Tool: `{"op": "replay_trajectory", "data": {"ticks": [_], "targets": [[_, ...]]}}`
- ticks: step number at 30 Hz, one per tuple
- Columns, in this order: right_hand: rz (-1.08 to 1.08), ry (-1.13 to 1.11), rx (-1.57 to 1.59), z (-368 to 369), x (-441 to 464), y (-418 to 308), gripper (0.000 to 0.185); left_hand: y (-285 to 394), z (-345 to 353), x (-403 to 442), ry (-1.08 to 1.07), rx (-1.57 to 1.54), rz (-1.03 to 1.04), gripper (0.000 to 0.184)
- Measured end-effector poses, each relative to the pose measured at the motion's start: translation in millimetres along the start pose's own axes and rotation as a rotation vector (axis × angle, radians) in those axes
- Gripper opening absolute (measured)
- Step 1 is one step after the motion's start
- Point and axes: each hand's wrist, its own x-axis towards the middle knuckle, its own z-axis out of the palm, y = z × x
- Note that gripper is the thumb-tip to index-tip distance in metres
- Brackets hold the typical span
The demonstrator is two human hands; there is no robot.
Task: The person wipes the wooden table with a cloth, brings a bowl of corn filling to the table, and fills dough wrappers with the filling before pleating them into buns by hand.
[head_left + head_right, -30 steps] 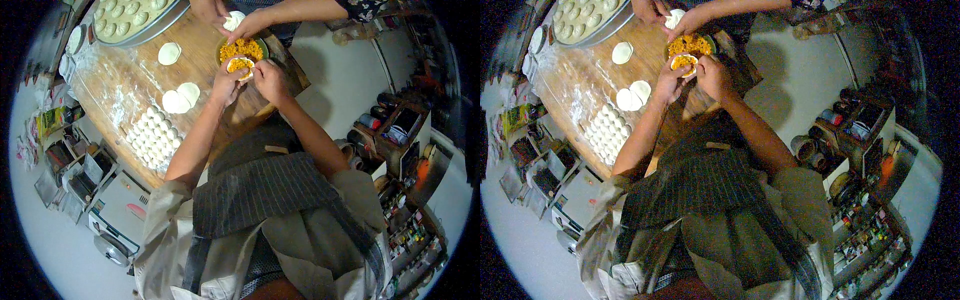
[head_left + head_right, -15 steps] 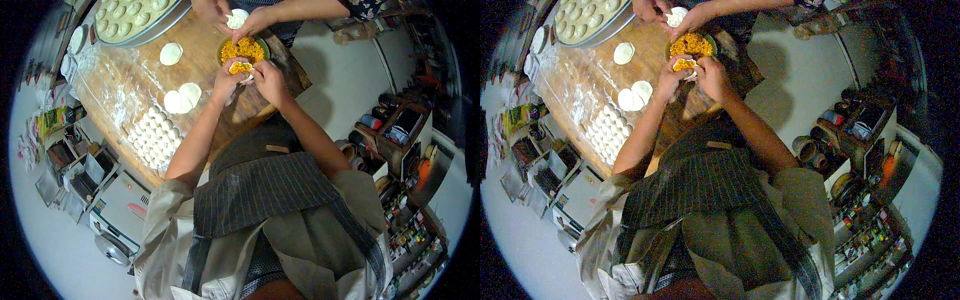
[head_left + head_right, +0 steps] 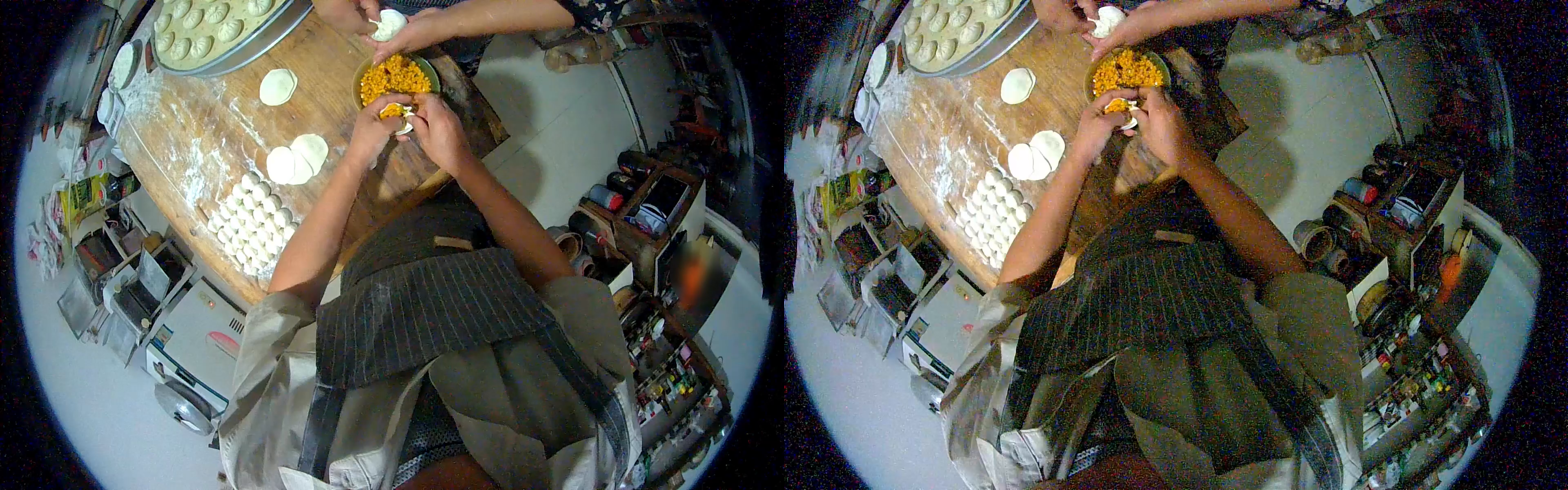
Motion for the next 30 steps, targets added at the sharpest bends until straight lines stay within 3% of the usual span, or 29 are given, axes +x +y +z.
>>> {"op": "replay_trajectory", "data": {"ticks": [3, 11, 14, 18, 21, 24, 26, 29, 30], "targets": [[-0.030, -0.111, 0.070, -4.2, 4.4, -0.1, 0.011, 8.6, -1.5, -2.2, -0.040, -0.237, -0.124, 0.023], [-0.129, -0.097, -0.127, -10.1, 3.4, -0.5, 0.011, 2.4, 3.4, 1.6, -0.060, 0.045, -0.080, 0.028], [-0.126, -0.022, -0.048, -1.8, 1.2, 4.5, 0.010, -0.4, -0.6, 3.2, -0.088, 0.093, -0.065, 0.027], [-0.176, -0.087, -0.007, -3.2, 7.3, 8.1, 0.011, 13.7, -2.5, 7.7, -0.122, 0.025, -0.016, 0.036], [-0.069, -0.092, 0.029, -13.6, 11.7, -4.9, 0.012, 39.6, -1.3, 5.8, -0.156, 0.144, -0.184, 0.041], [-0.042, 0.068, 0.135, -14.8, 12.0, -15.4, 0.013, 36.5, -0.1, 4.5, -0.008, -0.465, -0.210, 0.041], [0.129, -0.011, 0.046, -12.1, 11.1, -14.4, 0.014, 27.1, 13.8, -5.6, 0.027, -0.561, -0.151, 0.038], [0.021, -0.001, -0.063, -4.0, 6.9, -3.0, 0.014, 5.7, 18.5, -3.1, 0.067, -0.635, -0.050, 0.028], [0.023, -0.007, -0.062, -4.2, 4.2, -4.4, 0.014, 5.2, 21.1, -3.9, 0.106, -0.502, -0.002, 0.028]]}}
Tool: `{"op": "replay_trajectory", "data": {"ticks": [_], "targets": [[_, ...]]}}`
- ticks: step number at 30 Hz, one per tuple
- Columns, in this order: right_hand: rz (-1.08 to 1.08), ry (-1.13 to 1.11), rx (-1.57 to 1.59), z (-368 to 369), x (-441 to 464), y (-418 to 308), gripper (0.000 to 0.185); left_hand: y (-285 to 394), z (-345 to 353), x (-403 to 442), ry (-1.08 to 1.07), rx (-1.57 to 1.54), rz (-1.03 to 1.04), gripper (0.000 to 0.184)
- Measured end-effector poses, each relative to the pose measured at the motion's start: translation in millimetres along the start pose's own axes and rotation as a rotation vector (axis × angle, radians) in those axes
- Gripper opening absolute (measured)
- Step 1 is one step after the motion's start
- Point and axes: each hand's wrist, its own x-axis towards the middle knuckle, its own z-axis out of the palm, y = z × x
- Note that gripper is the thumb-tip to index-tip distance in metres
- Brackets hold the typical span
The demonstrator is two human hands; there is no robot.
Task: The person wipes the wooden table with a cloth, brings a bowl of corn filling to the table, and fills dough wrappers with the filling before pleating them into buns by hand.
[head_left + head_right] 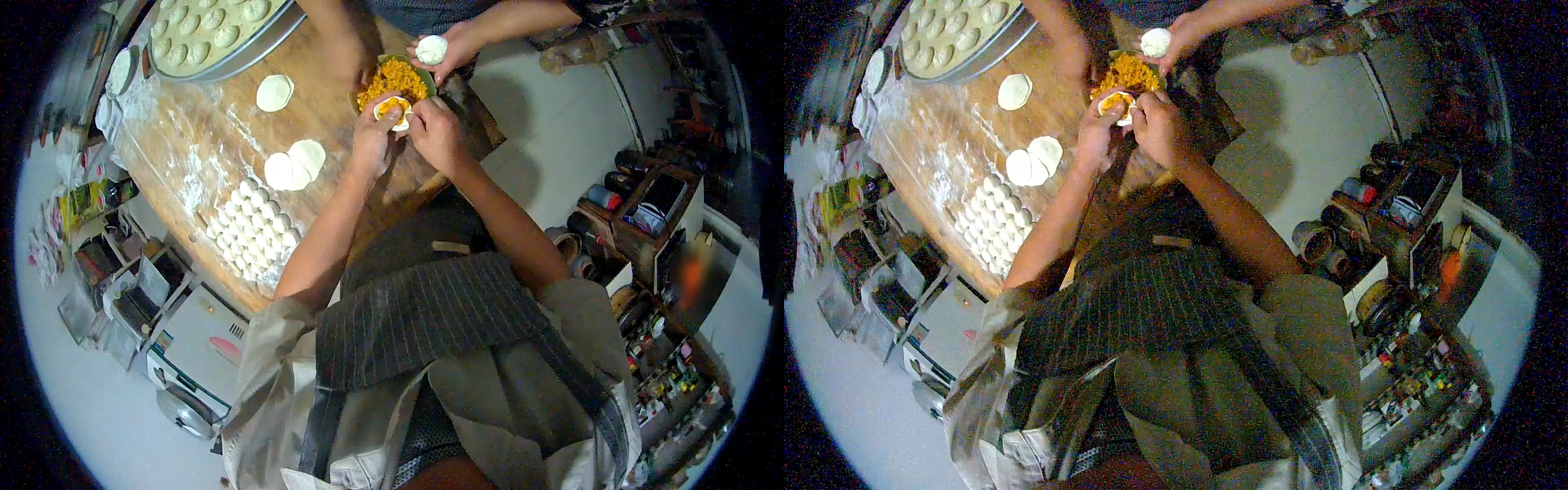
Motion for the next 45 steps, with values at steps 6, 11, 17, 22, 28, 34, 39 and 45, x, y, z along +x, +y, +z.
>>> {"op": "replay_trajectory", "data": {"ticks": [6, 11, 17, 22, 28, 34, 39, 45], "targets": [[0.107, 0.099, 0.129, 7.7, 0.8, 0.9, 0.014, 4.6, 2.0, -0.7, -0.003, 0.173, 0.087, 0.029], [-0.027, 0.044, 0.105, 2.1, 0.9, -1.1, 0.012, 10.5, 7.8, -3.0, 0.038, 0.265, 0.047, 0.025], [-0.087, 0.116, -0.020, 5.9, -5.9, -3.7, 0.010, 10.9, 10.1, -3.2, 0.086, 0.444, 0.072, 0.024], [-0.009, 0.061, 0.143, 13.5, -0.2, 4.7, 0.010, 13.1, -1.5, 1.0, 0.007, 0.257, -0.005, 0.026], [-0.034, -0.003, 0.101, -0.1, 4.4, -0.8, 0.010, 16.0, 11.9, -3.3, 0.026, 0.442, 0.004, 0.026], [-0.010, 0.046, 0.091, 1.4, -2.6, -10.6, 0.010, 4.0, -3.0, 7.0, -0.023, 0.506, 0.012, 0.027], [0.043, -0.006, 0.182, 8.6, 4.4, 0.3, 0.011, 8.3, -13.8, 17.2, -0.048, 0.580, 0.030, 0.031], [0.376, -0.078, 0.449, 2.3, 8.4, -15.0, 0.009, 5.3, 4.8, 0.5, 0.147, 0.349, 0.069, 0.029]]}}
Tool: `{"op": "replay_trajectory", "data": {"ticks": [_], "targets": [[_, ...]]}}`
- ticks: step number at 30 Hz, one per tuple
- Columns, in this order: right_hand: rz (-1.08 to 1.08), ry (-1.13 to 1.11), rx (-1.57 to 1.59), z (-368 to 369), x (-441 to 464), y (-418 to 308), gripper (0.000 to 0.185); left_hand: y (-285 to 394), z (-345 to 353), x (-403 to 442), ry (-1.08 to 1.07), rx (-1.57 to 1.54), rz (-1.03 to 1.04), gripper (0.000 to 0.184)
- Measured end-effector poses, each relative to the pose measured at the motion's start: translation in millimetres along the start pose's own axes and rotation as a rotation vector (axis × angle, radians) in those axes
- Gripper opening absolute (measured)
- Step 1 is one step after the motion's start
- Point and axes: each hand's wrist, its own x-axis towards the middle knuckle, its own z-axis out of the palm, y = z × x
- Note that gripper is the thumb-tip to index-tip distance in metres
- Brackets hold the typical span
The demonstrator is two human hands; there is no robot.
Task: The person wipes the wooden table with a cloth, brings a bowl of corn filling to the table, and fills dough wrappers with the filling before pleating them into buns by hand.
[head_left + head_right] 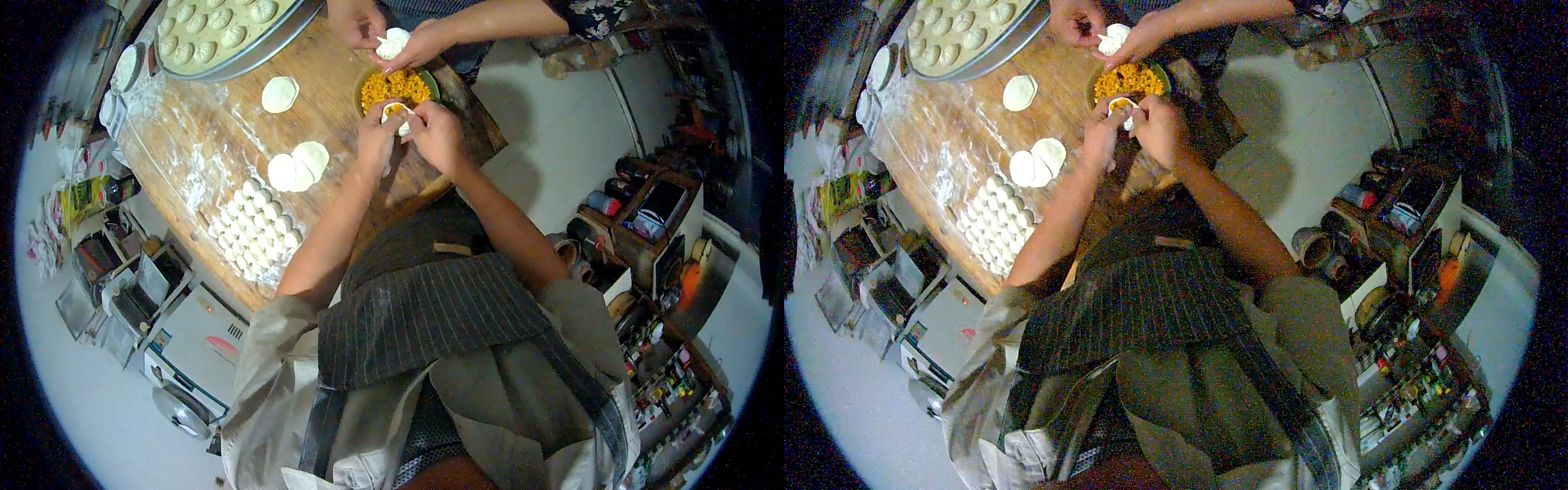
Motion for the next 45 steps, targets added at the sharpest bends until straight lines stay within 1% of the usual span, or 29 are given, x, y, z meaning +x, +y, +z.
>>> {"op": "replay_trajectory", "data": {"ticks": [1, 2, 4, 7, 11, 12, 14, 16, 17, 19, 20, 21, 22, 23, 24, 26, 28, 29, 31, 33, 35, 36, 37, 38, 40, 41, 42, 44, 45], "targets": [[-0.150, 0.062, -0.223, 0.0, 0.6, 5.8, 0.011, -5.7, -0.5, 2.0, 0.030, 0.073, 0.058, 0.028], [-0.296, 0.124, -0.446, -0.4, -0.5, 10.8, 0.012, -11.5, -1.8, 3.3, 0.028, 0.072, 0.056, 0.028], [-0.274, 0.135, -0.427, 0.8, -3.3, 12.0, 0.010, -12.3, -3.4, 1.9, 0.032, 0.162, 0.128, 0.026], [-0.258, 0.129, -0.369, 4.6, -3.0, 11.5, 0.011, -13.5, -7.1, 5.1, -0.013, 0.146, 0.178, 0.026], [-0.245, 0.093, -0.267, 6.8, 0.0, 23.6, 0.012, 0.7, 1.7, -3.0, -0.051, 0.121, 0.113, 0.027], [-0.246, 0.093, -0.268, 5.4, -0.8, 21.3, 0.012, -4.7, 0.8, 0.5, -0.041, 0.203, 0.142, 0.026], [-0.332, 0.152, -0.431, 2.4, -5.4, 17.1, 0.011, -15.6, -2.6, 4.6, -0.027, 0.286, 0.168, 0.026], [-0.358, 0.175, -0.447, 3.4, -8.7, 13.7, 0.012, -18.1, -4.9, 6.5, -0.044, 0.371, 0.273, 0.024], [-0.381, 0.198, -0.464, 4.0, -10.5, 12.0, 0.012, -19.5, -6.7, 6.6, -0.045, 0.371, 0.273, 0.024], [-0.339, 0.198, -0.458, 5.6, -13.2, 7.6, 0.012, -9.0, -5.5, 1.4, -0.071, 0.372, 0.185, 0.025], [-0.297, 0.198, -0.451, 5.8, -13.7, 5.9, 0.011, -9.1, -5.1, 2.1, -0.072, 0.372, 0.186, 0.025], [-0.297, 0.198, -0.450, 3.7, -12.0, 5.1, 0.011, -9.3, -4.7, 2.6, -0.070, 0.297, 0.100, 0.026], [-0.276, 0.103, -0.355, 0.4, -9.2, 5.0, 0.012, -9.4, -5.0, 2.1, -0.068, 0.223, 0.013, 0.026], [-0.256, 0.010, -0.262, -2.7, -6.4, 5.5, 0.012, -9.9, -4.5, 1.9, -0.070, 0.224, 0.013, 0.026], [-0.256, 0.011, -0.261, -3.6, -4.9, 6.0, 0.012, -7.8, -3.7, 0.2, -0.073, 0.274, 0.027, 0.028], [-0.254, 0.010, -0.370, -5.6, -3.5, 7.2, 0.010, -3.9, -1.0, -3.0, -0.079, 0.323, 0.040, 0.031], [-0.280, 0.039, -0.419, -6.3, -4.3, 12.9, 0.009, -1.7, 0.5, -5.2, -0.074, 0.507, 0.130, 0.032], [-0.308, 0.067, -0.468, -6.3, -4.2, 15.6, 0.008, -6.2, -1.4, -2.5, -0.074, 0.507, 0.130, 0.032], [-0.291, 0.066, -0.478, -5.5, -7.4, 15.3, 0.008, -14.7, -5.1, 3.5, -0.115, 0.569, 0.265, 0.031], [-0.276, 0.068, -0.490, -5.8, -4.6, 18.1, 0.008, -16.6, -5.5, 6.0, -0.121, 0.631, 0.320, 0.031], [-0.371, 0.073, -0.393, -5.6, 0.3, 25.7, 0.009, -10.0, -5.1, 5.9, -0.126, 0.695, 0.369, 0.031], [-0.369, 0.074, -0.393, -9.1, 0.6, 20.9, 0.009, -5.2, -6.3, 8.1, -0.195, 0.501, 0.175, 0.032], [-0.299, 0.020, -0.331, -15.6, 1.1, 15.2, 0.010, -0.7, -6.7, 9.6, -0.262, 0.305, -0.019, 0.034], [-0.235, -0.034, -0.270, -19.7, 3.8, 11.2, 0.011, 3.5, -6.9, 12.0, -0.265, 0.305, -0.017, 0.034], [-0.259, 0.002, -0.264, -18.8, 3.9, 9.6, 0.011, 15.5, -6.4, 12.1, -0.244, -0.079, -0.289, 0.042], [-0.232, -0.029, -0.197, -21.6, 3.1, 8.5, 0.011, 17.6, 0.3, 8.0, -0.200, -0.304, -0.299, 0.044], [-0.207, -0.057, -0.131, -24.5, 2.5, 2.6, 0.010, 16.7, 3.6, 7.6, -0.202, -0.305, -0.297, 0.044], [-0.223, -0.054, -0.139, -25.3, 1.3, -0.5, 0.011, 13.4, 7.5, 5.3, -0.187, -0.449, -0.386, 0.043], [-0.251, -0.036, -0.195, -25.1, 1.1, -0.4, 0.011, 16.2, 11.3, 2.0, -0.151, -0.369, -0.370, 0.039]]}}
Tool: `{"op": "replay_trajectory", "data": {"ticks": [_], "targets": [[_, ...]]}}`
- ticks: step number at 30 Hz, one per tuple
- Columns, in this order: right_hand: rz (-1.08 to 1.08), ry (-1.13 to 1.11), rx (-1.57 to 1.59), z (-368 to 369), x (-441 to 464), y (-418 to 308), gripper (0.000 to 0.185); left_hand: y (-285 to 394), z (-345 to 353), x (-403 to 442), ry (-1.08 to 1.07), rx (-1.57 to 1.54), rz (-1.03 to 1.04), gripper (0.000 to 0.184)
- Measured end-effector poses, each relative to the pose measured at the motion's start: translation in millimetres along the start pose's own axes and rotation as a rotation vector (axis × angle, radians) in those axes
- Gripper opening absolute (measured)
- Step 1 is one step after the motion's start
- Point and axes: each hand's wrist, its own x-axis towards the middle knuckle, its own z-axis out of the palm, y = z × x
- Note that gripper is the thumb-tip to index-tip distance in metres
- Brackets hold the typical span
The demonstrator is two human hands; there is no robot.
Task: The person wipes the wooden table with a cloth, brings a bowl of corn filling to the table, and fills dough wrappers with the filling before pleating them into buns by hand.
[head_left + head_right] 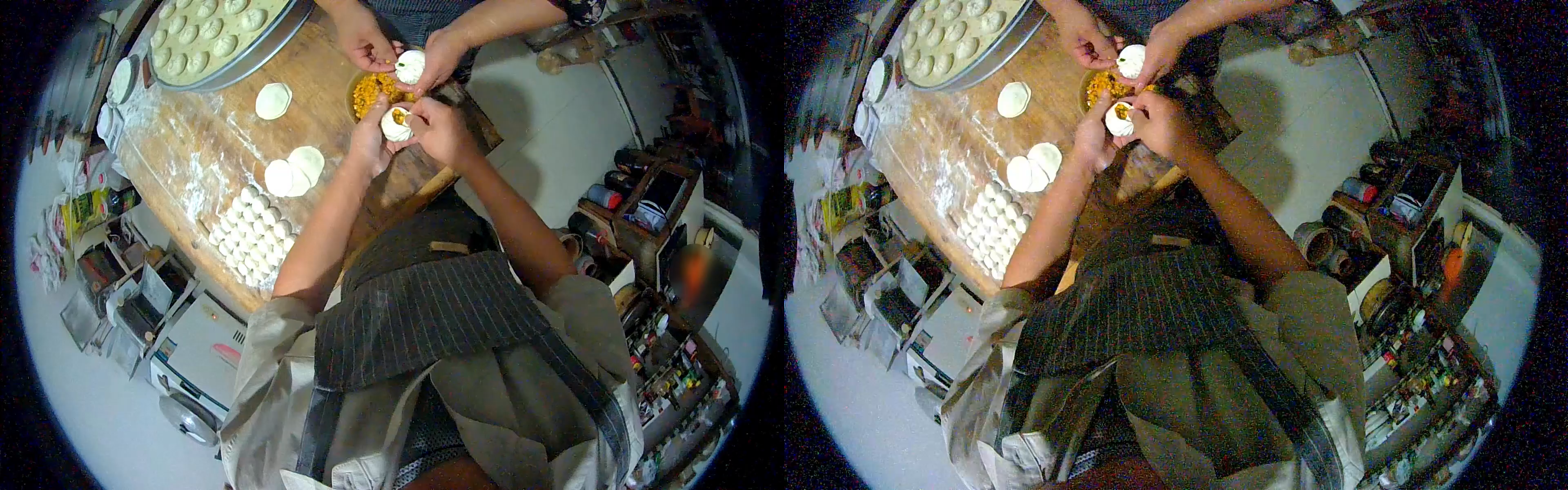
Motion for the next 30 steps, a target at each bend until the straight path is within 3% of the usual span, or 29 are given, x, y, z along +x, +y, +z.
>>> {"op": "replay_trajectory", "data": {"ticks": [3, 5, 10, 13, 16, 19, 21, 23, 25, 26, 28, 30], "targets": [[-0.041, 0.009, 0.010, 6.2, -0.2, 6.1, 0.011, -0.6, -7.7, 5.7, -0.044, 0.158, 0.007, 0.038], [-0.057, 0.006, 0.080, 7.9, 0.9, 12.0, 0.011, -1.6, -8.0, 4.3, -0.027, 0.158, -0.021, 0.038], [-0.094, -0.031, -0.096, 2.6, 1.8, 12.0, 0.012, -5.0, -15.9, 9.6, -0.026, 0.103, -0.054, 0.038], [-0.128, -0.047, -0.026, 5.2, 2.3, 19.7, 0.014, -4.2, -18.9, 11.6, 0.004, 0.199, -0.068, 0.043], [-0.088, -0.091, 0.105, 14.3, 6.7, 32.7, 0.013, 7.0, -26.3, 10.1, -0.103, 0.352, -0.159, 0.052], [0.053, -0.102, 0.015, -5.0, 7.0, 6.5, 0.014, 13.6, -17.5, -2.8, -0.213, 0.190, -0.113, 0.057], [0.050, -0.082, 0.011, -5.4, 7.4, 2.7, 0.014, 9.6, 5.9, -9.4, -0.102, -0.162, 0.065, 0.054], [0.052, -0.064, 0.006, -3.3, 6.3, 3.1, 0.014, 1.0, -2.8, -3.6, -0.140, -0.156, 0.081, 0.047], [-0.054, 0.014, 0.025, 1.9, 3.4, 6.0, 0.012, -2.2, -2.9, -6.1, -0.043, 0.064, 0.127, 0.042], [-0.054, 0.014, 0.025, 3.3, 3.6, 7.5, 0.012, -2.3, -2.8, -5.7, -0.094, 0.000, 0.142, 0.036], [0.071, -0.038, 0.286, 6.7, 2.9, 7.0, 0.009, -1.3, -2.7, -7.8, -0.056, 0.104, 0.150, 0.035], [0.062, -0.104, 0.235, 2.7, 3.6, 8.3, 0.009, -1.4, -4.1, -5.7, -0.023, 0.209, 0.156, 0.034]]}}
